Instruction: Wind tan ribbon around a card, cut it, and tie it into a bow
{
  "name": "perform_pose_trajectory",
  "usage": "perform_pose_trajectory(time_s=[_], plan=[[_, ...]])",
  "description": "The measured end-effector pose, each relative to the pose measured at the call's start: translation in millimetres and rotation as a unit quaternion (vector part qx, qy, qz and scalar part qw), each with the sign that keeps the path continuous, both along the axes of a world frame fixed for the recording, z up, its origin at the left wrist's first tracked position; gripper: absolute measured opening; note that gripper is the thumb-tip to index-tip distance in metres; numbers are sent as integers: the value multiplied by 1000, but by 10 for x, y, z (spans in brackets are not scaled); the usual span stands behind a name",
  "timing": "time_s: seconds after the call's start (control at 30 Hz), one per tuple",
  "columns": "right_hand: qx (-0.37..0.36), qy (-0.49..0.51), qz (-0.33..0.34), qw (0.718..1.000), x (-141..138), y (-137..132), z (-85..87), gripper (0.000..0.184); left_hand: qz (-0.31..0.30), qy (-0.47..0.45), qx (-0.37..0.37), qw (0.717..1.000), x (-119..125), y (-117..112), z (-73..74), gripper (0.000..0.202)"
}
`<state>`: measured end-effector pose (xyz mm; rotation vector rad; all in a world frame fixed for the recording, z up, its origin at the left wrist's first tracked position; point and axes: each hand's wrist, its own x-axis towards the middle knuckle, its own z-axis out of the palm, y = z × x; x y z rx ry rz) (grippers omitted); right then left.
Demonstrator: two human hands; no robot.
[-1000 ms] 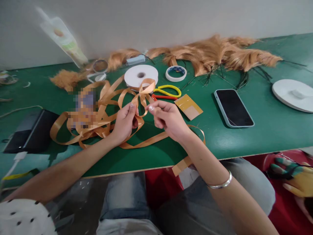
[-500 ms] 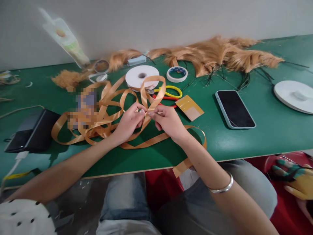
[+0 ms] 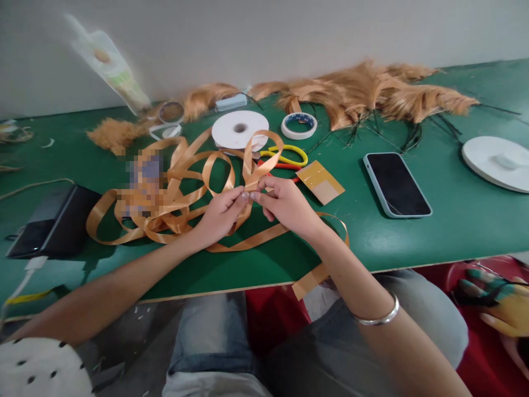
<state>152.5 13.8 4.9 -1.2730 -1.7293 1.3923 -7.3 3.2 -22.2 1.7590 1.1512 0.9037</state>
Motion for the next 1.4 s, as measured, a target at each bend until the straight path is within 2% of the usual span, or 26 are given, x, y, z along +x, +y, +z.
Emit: perform_pose_trajectory(time_s=[0.07,0.13,0.2,0.27,0.33,0.4,0.47,0.5,0.57,0.67,0.73,0.8,0.87,0.9,0.97,1.0,1.07,1.1,1.17,1.27,1.33,1.4], plan=[[33,-79,10,996,23,11,13,6,25,-9,12,1000,-3,8,2,37],[97,-190,-1,977,42,25,7,2,53,-18,21,998,-5,13,4,37],[166,-304,-35,938,57,40,-17,7,72,-25,26,997,-7,16,6,38],[201,-378,-84,900,70,53,-48,13,81,-28,28,996,-9,18,3,39],[206,-379,-145,891,76,64,-71,16,80,-28,23,996,-9,20,-5,39],[195,-278,-195,920,70,69,-80,18,77,-28,13,997,-8,22,-15,40],[164,-89,-214,959,52,66,-74,22,75,-24,5,997,-7,25,-22,40],[135,12,-204,970,42,63,-67,24,76,-21,4,997,-7,26,-22,39],[56,173,-169,969,27,54,-48,25,78,-17,4,997,-8,27,-17,39],[-45,260,-131,956,33,41,-17,23,83,-23,1,996,-11,23,-1,41],[-50,250,-117,960,49,32,2,21,88,-35,-1,995,-14,21,8,41],[-21,189,-75,979,54,15,16,18,98,-49,0,994,-18,21,8,41],[31,58,-8,998,39,-11,20,18,107,-60,-4,992,-21,26,-1,41],[66,-28,20,997,25,-26,15,20,110,-66,-5,992,-22,29,-7,41],[143,-200,31,969,-8,-53,-9,23,112,-79,-3,991,-25,36,-22,40],[175,-265,11,948,-24,-62,-27,23,113,-85,-3,990,-26,39,-28,40],[212,-333,-57,917,-45,-65,-67,25,115,-96,-9,989,-27,44,-39,41],[216,-333,-94,913,-50,-60,-86,26,116,-99,-16,988,-28,46,-44,41],[200,-256,-148,934,-54,-42,-114,26,119,-100,-28,988,-29,50,-51,40],[111,5,-166,980,-60,-13,-132,27,123,-100,-34,987,-30,56,-63,39],[20,168,-147,975,-62,-2,-134,27,126,-101,-31,986,-29,60,-71,39],[-61,263,-123,955,-56,2,-131,26,134,-102,-18,986,-26,64,-79,38]])
